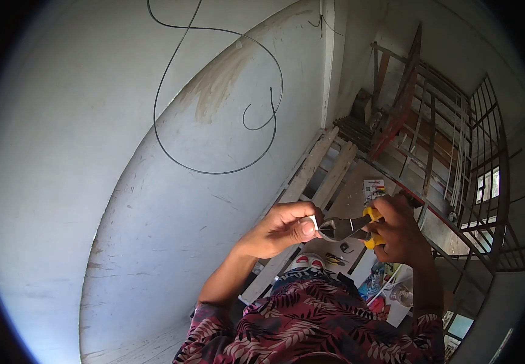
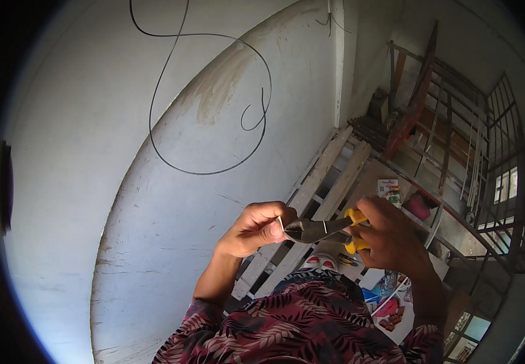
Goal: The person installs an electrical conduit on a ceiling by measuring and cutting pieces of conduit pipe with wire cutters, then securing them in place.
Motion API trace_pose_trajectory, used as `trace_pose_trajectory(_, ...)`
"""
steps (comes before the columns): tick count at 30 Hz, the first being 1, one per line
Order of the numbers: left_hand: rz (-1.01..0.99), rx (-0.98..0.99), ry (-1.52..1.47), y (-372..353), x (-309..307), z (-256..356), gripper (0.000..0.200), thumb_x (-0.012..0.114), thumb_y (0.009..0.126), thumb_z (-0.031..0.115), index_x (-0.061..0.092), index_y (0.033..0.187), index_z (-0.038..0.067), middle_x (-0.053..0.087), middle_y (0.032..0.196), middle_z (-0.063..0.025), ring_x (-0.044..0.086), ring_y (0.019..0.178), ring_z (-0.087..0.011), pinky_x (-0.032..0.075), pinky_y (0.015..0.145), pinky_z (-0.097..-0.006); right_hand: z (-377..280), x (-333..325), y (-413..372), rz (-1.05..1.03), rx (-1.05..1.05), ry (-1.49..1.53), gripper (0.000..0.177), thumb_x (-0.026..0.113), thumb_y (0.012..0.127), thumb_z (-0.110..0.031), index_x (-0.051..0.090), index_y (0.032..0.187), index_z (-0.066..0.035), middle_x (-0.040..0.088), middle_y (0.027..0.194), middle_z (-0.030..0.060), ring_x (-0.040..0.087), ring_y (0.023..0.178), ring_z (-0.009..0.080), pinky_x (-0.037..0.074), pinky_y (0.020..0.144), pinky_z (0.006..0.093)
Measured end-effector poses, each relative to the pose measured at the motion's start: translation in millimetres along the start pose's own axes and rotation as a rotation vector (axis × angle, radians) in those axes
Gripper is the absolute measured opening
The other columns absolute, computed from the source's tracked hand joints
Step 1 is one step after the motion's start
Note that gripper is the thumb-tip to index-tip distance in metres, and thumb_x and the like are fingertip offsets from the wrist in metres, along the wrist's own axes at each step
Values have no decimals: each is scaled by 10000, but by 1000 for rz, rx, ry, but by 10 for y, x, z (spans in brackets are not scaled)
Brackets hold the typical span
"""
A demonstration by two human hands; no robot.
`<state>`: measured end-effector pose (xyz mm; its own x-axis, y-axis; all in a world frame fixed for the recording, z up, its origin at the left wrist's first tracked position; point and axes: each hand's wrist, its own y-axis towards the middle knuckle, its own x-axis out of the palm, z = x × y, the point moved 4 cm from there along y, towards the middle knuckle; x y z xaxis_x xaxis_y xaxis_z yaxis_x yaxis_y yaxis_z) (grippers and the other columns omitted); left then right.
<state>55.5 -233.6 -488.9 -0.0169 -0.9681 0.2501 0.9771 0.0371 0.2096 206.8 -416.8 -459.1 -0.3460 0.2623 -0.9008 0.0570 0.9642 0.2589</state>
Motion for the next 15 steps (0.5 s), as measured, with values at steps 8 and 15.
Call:
trace_pose_trajectory(8, 165, 3, 128, 15, -14, 16, 284, 579, 1013, 254, 536, 877, 8, 499, 791, -11, 393, 695, -89, 333, 606, -253, 51, 218, -6, 67, 0, 44, 246, 722, 717, -65, 674, 955, -27, 545, 1116, 136, 581, 966, 299, 493, 787, 399)
trace_pose_trajectory(15, 271, 65, 346, -13, -46, 42, 281, 584, 1012, 254, 551, 874, 12, 503, 779, -3, 393, 683, -88, 330, 608, -252, -22, 231, -6, 81, -8, 95, 349, 701, 734, -44, 624, 1073, -19, 517, 1282, 156, 557, 1076, 335, 469, 887, 437)
